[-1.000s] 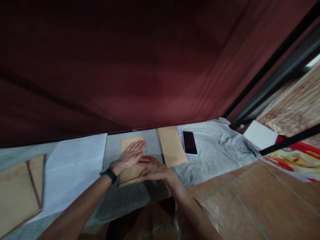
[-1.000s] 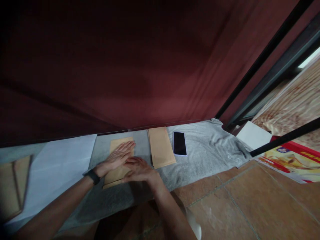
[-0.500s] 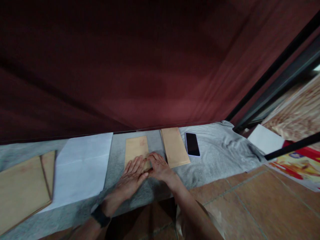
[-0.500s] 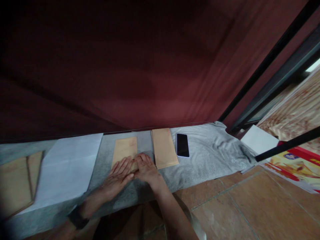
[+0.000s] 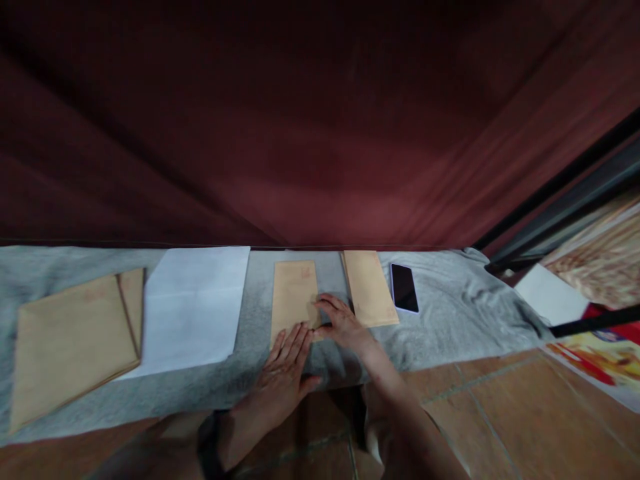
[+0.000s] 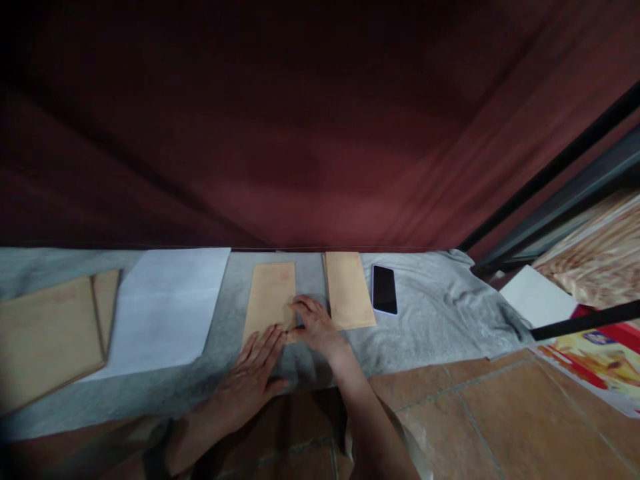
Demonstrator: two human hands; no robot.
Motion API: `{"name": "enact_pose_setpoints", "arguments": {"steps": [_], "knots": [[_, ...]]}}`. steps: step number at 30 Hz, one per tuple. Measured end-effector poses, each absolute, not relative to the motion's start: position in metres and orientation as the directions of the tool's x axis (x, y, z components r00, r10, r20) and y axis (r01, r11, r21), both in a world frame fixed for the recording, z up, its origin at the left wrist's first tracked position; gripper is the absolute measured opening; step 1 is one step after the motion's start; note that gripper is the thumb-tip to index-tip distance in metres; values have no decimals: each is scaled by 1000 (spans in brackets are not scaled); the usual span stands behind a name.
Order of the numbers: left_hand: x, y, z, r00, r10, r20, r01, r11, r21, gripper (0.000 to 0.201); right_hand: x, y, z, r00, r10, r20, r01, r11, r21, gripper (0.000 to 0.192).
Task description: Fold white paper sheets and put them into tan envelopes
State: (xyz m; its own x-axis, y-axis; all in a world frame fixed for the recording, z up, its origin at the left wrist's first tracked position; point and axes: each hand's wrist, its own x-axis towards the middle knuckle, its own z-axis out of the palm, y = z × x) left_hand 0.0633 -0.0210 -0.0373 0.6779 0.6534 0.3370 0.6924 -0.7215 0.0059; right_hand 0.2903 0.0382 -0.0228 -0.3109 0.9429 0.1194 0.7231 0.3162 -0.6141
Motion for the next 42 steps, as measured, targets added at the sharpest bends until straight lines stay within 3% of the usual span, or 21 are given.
{"name": "enact_pose_setpoints", "arguments": {"steps": [7, 14, 20, 27, 32, 42], "knots": [[69, -43, -36, 593, 758, 272, 792, -611, -24, 81, 298, 31, -23, -343, 932, 119, 738, 346, -579, 61], [80, -49, -49, 526, 807, 268, 829, -557, 53, 93, 283, 9, -1, -288, 951, 115, 863, 310, -399, 51], [83, -48, -46, 542, 810, 225, 824, -565, 48, 95, 242, -20, -5, -372, 922, 112, 805, 380, -455, 52], [62, -42, -38, 607, 747, 272, 759, -646, 81, 88, 240, -44, -24, -355, 925, 132, 877, 379, -296, 61], [53, -41, -33, 581, 777, 240, 783, -615, 93, 88, 250, -50, -34, -346, 922, 174, 904, 377, -202, 65], [59, -49, -30, 540, 826, 160, 828, -555, 74, 94, 254, -57, -42, -259, 939, 226, 925, 308, -221, 70]]}}
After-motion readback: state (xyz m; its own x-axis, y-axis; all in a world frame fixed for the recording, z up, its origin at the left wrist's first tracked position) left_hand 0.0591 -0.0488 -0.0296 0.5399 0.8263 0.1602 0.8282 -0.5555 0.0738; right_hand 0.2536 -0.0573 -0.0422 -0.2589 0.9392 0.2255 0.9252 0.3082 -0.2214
